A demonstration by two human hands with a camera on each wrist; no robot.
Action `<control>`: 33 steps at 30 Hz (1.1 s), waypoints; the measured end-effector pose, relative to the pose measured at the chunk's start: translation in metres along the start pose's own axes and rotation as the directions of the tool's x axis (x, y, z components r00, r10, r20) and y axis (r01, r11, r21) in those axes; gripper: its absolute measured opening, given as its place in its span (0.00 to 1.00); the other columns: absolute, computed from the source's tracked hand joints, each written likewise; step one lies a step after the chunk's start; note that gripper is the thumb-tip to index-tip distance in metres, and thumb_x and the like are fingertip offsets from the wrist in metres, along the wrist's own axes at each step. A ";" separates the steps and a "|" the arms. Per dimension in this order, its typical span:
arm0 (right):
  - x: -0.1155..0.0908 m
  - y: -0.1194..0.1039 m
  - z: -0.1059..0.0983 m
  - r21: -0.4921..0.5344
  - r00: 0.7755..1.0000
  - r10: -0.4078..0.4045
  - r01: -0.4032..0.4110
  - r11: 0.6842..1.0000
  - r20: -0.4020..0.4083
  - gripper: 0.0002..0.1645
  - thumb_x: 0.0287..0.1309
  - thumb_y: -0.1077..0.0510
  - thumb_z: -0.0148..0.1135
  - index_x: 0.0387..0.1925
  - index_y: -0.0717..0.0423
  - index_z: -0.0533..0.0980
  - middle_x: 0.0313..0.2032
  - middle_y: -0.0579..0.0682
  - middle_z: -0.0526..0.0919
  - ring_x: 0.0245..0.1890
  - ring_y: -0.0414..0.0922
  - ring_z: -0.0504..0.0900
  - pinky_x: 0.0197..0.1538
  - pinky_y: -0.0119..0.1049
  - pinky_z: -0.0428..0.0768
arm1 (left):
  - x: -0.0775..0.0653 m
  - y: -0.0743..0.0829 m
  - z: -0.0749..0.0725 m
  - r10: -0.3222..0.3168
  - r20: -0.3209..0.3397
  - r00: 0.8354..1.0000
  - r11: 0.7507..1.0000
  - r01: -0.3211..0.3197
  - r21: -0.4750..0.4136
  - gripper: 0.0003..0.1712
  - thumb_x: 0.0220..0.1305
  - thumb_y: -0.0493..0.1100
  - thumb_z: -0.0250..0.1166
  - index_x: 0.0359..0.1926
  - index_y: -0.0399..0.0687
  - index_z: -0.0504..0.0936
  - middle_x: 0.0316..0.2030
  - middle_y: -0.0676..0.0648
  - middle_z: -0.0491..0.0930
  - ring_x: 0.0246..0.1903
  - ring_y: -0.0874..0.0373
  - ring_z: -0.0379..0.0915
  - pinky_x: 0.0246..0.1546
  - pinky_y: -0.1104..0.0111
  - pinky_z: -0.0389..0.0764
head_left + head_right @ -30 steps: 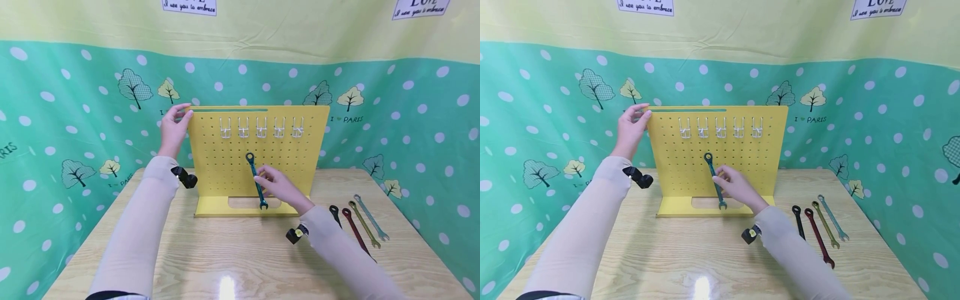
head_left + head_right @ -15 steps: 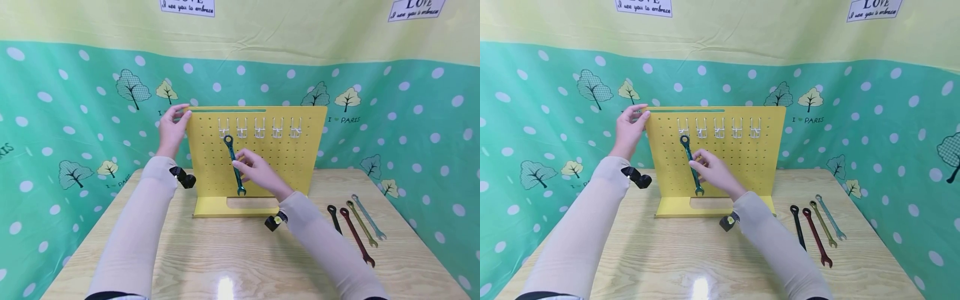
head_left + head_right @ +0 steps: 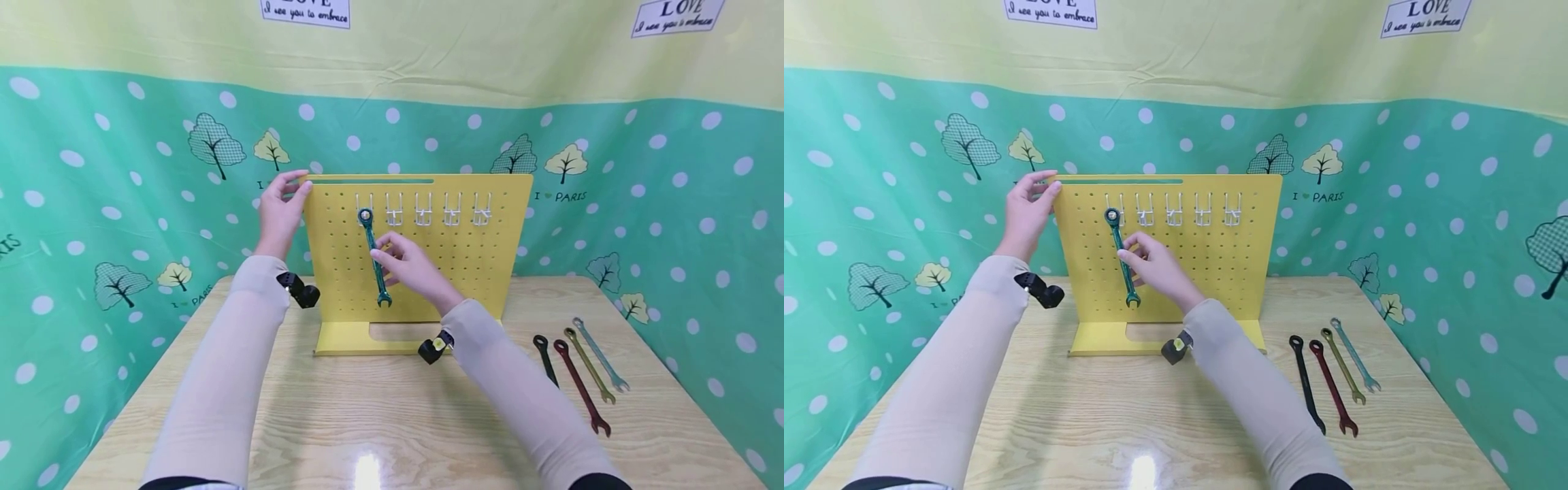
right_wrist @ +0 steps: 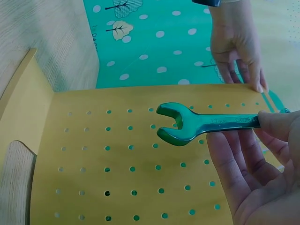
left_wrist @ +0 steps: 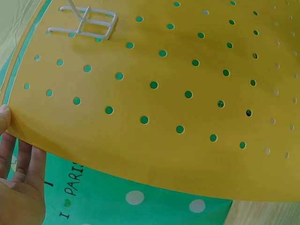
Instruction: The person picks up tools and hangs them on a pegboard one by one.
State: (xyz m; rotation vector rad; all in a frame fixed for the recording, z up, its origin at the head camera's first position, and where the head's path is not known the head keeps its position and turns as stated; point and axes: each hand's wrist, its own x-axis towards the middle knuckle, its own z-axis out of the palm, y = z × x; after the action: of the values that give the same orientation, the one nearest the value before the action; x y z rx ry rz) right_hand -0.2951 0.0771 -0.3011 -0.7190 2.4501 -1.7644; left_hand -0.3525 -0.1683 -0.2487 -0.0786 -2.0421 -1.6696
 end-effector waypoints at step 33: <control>0.023 0.020 0.013 0.017 0.985 0.154 -0.154 0.988 -0.076 0.16 0.72 0.47 0.59 0.51 0.53 0.76 0.44 0.52 0.82 0.45 0.49 0.81 0.52 0.51 0.82 | 0.000 0.001 0.000 -0.017 0.003 1.000 1.000 0.017 -0.013 0.19 0.71 0.53 0.63 0.60 0.61 0.80 0.53 0.48 0.76 0.50 0.55 0.75 0.53 0.64 0.79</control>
State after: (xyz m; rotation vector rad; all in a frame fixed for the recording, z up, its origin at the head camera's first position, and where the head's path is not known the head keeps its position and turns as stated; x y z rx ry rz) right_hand -0.3185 0.0616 -0.3186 -0.4545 2.4658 -1.7785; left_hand -0.3519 -0.1678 -0.2481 -0.0682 -2.0400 -1.6945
